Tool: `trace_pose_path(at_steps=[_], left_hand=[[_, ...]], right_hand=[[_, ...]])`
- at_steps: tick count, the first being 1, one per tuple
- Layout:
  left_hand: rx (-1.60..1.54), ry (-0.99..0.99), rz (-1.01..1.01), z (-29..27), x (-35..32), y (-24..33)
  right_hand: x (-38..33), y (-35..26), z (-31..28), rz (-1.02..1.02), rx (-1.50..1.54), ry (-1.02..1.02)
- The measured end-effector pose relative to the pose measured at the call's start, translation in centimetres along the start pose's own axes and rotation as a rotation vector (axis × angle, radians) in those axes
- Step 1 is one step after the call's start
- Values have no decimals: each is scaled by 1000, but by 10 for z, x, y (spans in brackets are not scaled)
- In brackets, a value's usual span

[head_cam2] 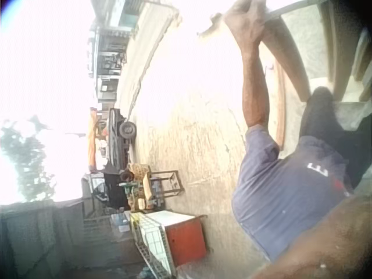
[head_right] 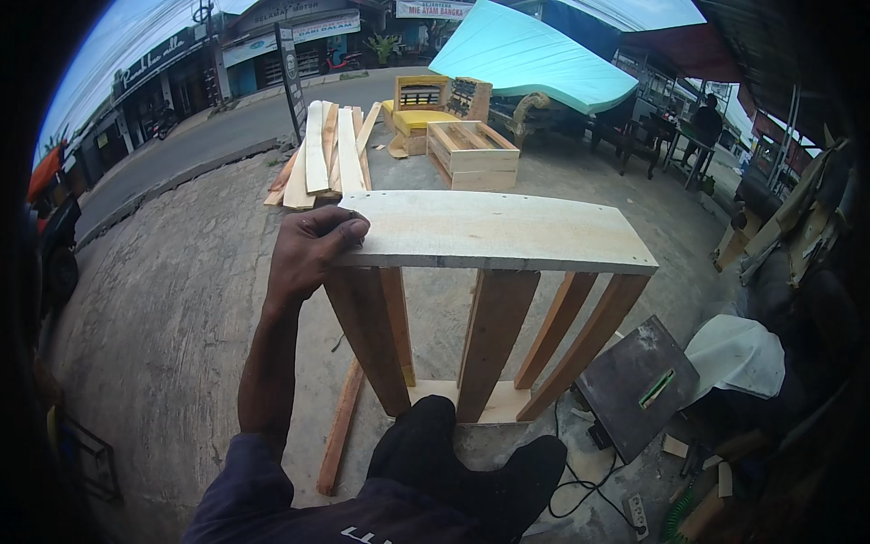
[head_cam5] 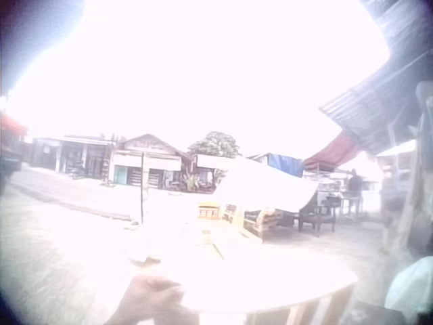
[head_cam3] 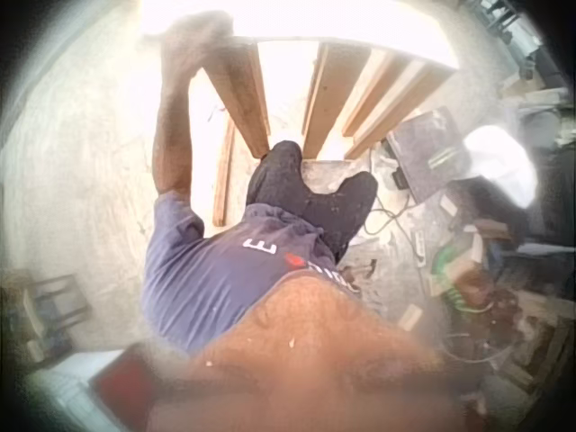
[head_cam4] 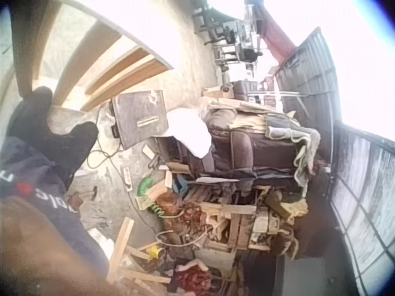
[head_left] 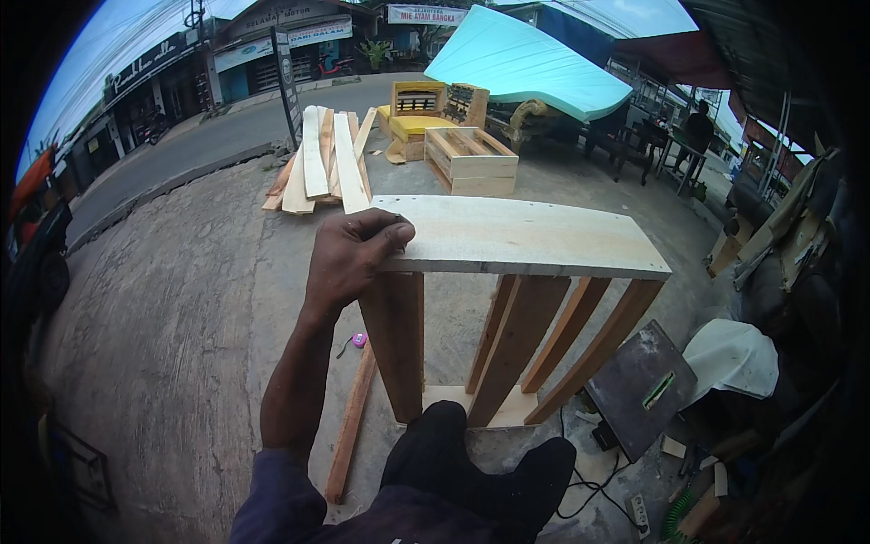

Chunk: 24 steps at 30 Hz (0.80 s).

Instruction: The person assembles a wooden frame by placing a white board onto a slatted wooden structure and securing it with nails using a hammer. The person repeatedly positions the board, hammers nails, and adjusts the frame while sitting on the floor.

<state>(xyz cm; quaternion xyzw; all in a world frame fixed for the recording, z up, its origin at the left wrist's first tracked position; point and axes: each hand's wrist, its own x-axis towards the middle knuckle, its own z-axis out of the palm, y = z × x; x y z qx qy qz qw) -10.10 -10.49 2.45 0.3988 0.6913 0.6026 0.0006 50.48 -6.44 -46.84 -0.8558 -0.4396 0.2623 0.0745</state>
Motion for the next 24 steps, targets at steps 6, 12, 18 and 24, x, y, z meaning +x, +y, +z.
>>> trace_pose_path(at_steps=[6,12,18,24], left_hand=[[-14,26,35,3,-5,-6],[5,71,95,10,-7,-2],[-12,103,108,1,-13,-15],[-68,49,121,1,-13,-11]], right_hand=[[-37,-164,-118,-343,607,206],[-151,-361,-235,-1186,909,-285],[-263,-481,-303,-2008,278,30],[-310,-505,-319,-2037,47,154]])
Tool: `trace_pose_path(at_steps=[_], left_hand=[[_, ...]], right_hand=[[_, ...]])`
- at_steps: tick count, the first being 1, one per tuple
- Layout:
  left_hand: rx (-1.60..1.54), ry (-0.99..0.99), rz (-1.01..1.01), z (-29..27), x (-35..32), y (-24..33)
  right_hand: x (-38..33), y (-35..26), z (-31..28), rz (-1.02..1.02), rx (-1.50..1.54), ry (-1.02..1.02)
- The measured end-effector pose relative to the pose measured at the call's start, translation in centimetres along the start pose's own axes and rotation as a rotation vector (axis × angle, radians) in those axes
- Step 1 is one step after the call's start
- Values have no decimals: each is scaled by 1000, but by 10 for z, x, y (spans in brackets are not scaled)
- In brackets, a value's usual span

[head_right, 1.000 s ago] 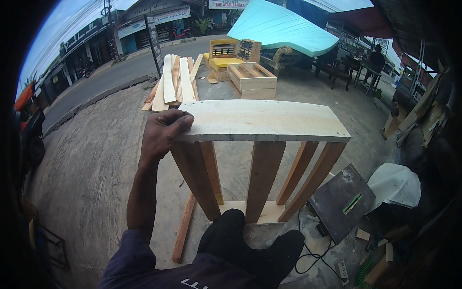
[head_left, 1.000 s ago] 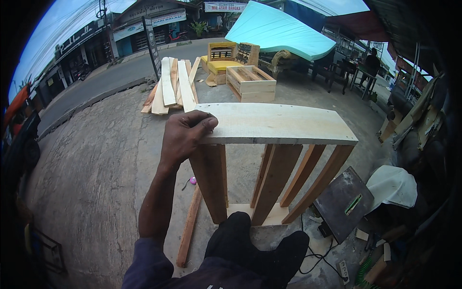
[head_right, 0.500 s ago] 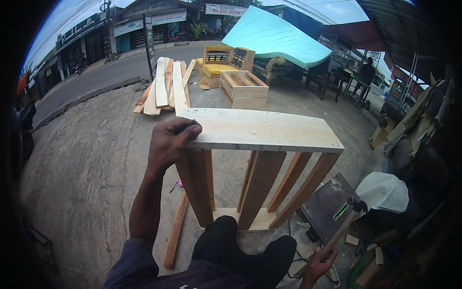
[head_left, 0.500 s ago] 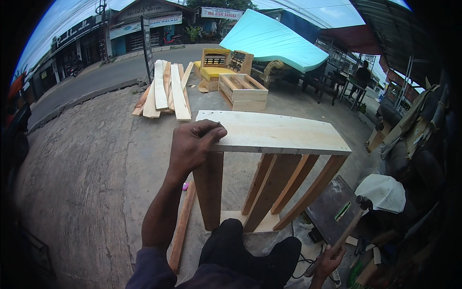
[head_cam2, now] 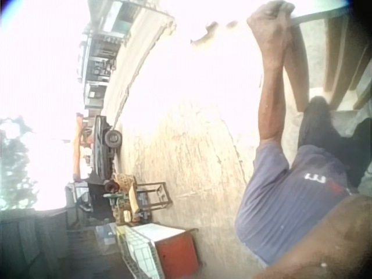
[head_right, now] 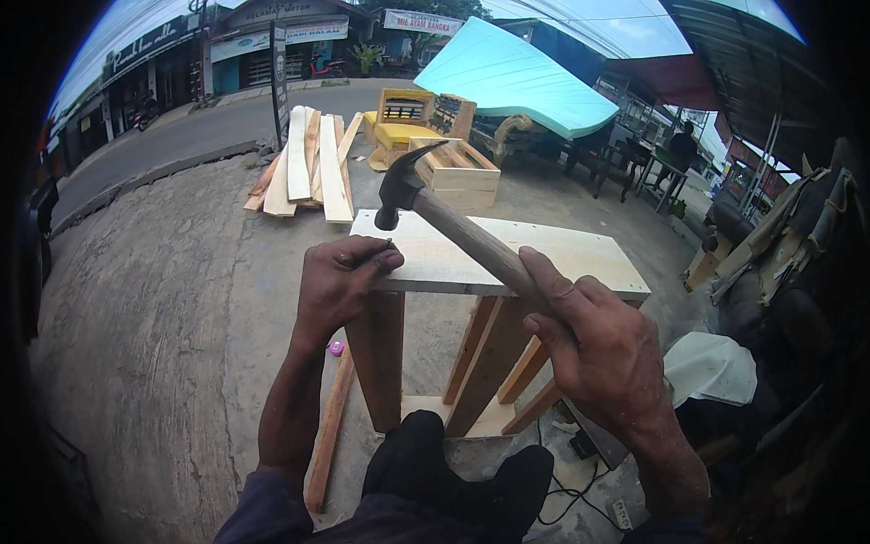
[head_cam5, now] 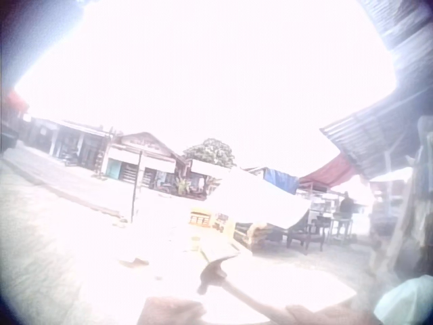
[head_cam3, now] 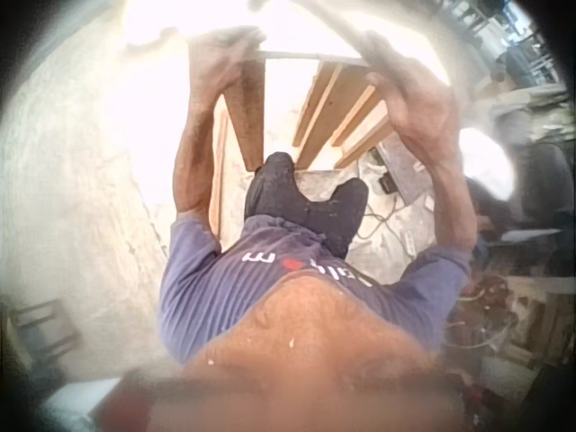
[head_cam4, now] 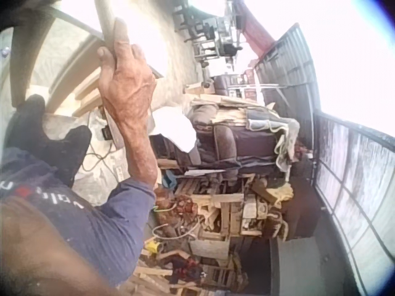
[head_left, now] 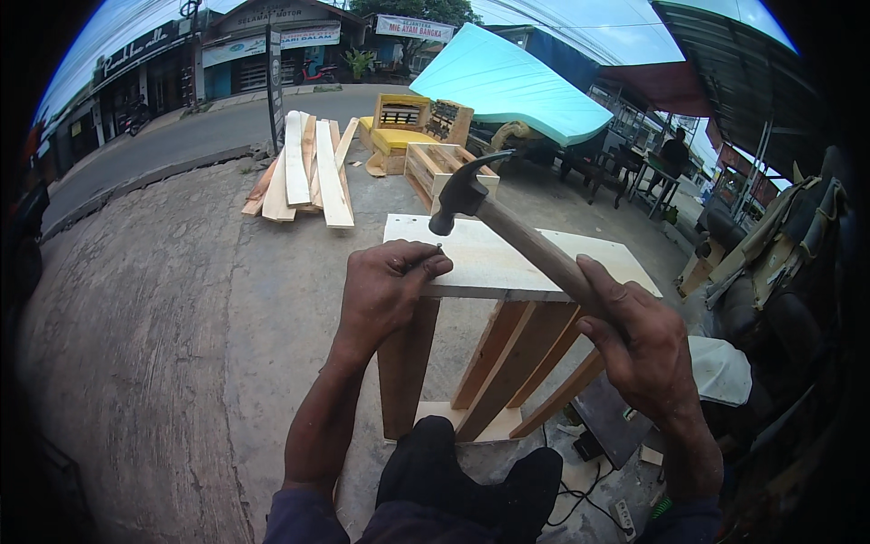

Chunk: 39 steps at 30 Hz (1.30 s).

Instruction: The person assembles a wooden frame by placing a white board onto a slatted wooden structure and securing it with nails using a hammer. The person repeatedly positions the board, hammers nails, and adjusts the frame while sitting on the floor.

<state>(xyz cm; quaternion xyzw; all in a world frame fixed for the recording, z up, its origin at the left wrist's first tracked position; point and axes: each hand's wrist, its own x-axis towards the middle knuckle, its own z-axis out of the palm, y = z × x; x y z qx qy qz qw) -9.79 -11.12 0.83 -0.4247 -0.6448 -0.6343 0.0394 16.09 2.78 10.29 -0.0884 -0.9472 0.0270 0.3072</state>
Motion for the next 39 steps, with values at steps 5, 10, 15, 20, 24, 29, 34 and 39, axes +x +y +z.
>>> trace_pose_path(at_steps=[5,10,15,20,24,29,34,39], left_hand=[[2,-13,27,0,-1,4],[29,-15,7,1,-2,4],[-181,108,109,-11,-2,-24],[-446,225,-377,-17,7,-55],[-699,-44,-496,-6,16,-61],[-805,-175,-390,-6,24,-62],[-896,-130,-377,-3,22,-70],[-885,-111,-381,-4,16,-67]], right_hand=[[-2,1,14,7,-8,46],[3,-11,-1,23,-145,-35],[-9,-11,10,3,-90,34],[-89,35,76,192,297,-24],[-101,36,120,-133,139,4],[-103,50,156,-393,-6,195],[-82,49,166,-262,-149,52],[-69,28,114,-104,264,-19]])
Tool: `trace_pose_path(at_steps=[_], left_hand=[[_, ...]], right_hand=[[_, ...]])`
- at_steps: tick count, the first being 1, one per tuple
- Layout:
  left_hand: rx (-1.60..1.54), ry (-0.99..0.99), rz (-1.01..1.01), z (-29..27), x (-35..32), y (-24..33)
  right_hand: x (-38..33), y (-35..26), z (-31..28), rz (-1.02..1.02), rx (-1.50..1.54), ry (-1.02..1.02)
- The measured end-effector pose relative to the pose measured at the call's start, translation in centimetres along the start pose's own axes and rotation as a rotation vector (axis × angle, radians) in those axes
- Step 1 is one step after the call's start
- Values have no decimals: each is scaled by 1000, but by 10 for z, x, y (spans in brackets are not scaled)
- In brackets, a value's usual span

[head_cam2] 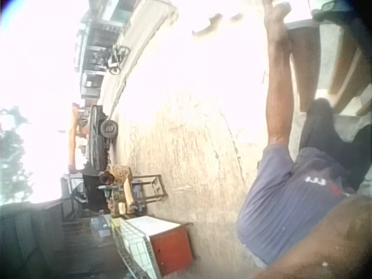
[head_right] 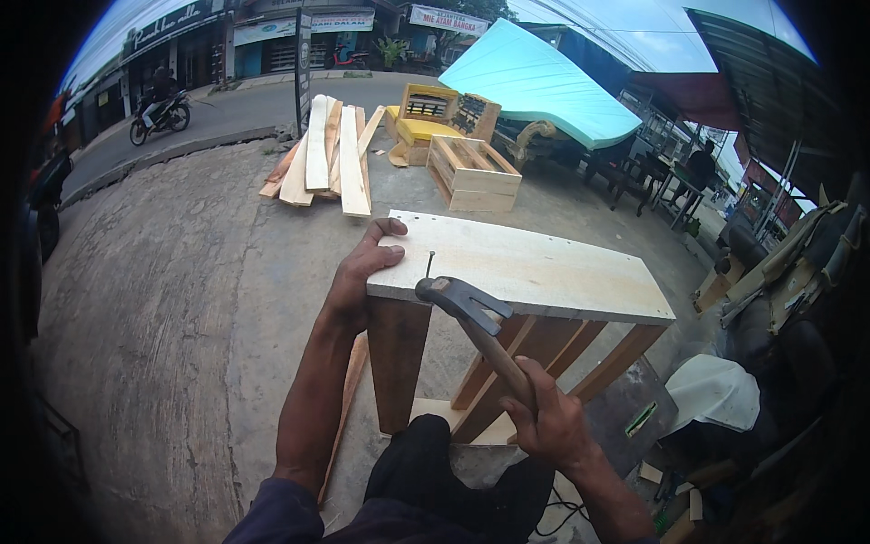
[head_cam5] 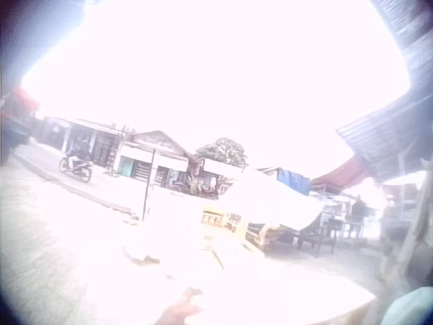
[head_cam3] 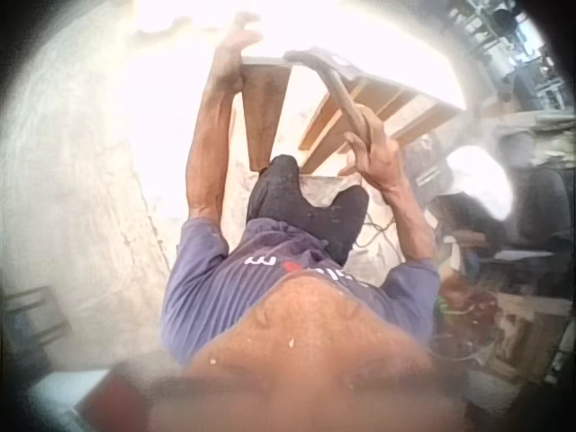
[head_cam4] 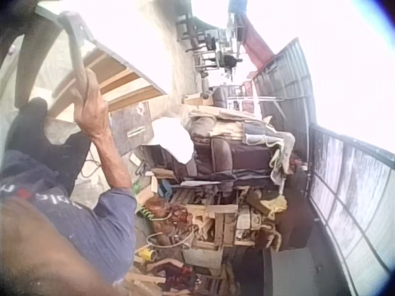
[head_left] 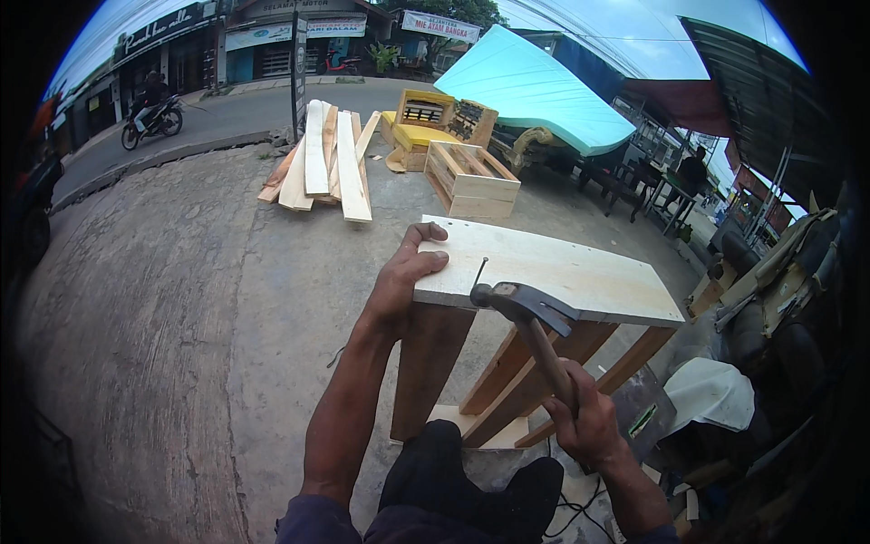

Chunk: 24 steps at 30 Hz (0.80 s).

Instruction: The person assembles a wooden frame by placing a white board onto a slatted wooden structure and securing it with nails using a hammer. The person repeatedly positions the board, hammers nails, and adjusts the frame while sitting on the floor.

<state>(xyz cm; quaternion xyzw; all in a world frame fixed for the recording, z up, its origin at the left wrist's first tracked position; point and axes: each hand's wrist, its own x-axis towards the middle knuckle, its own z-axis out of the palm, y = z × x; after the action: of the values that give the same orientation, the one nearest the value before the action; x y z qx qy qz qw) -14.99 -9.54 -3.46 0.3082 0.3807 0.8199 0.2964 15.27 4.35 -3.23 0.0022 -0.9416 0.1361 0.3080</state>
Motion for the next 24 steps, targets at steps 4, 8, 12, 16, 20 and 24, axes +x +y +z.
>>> trace_pose_path(at_steps=[4,8,12,16,20,24], left_hand=[[-11,6,-1,-3,-3,0],[-18,8,-15,1,-4,1],[-29,9,-2,6,-4,3],[7,29,8,-2,-7,7],[-7,-6,0,1,-3,-3],[22,-3,40,1,-2,6]], right_hand=[[62,-43,-82,239,539,160],[103,-59,-110,295,151,99],[111,-71,-128,326,-357,-512],[121,-81,-143,318,278,392],[91,-64,-123,323,-64,-27],[102,-80,-133,434,-155,-311]])
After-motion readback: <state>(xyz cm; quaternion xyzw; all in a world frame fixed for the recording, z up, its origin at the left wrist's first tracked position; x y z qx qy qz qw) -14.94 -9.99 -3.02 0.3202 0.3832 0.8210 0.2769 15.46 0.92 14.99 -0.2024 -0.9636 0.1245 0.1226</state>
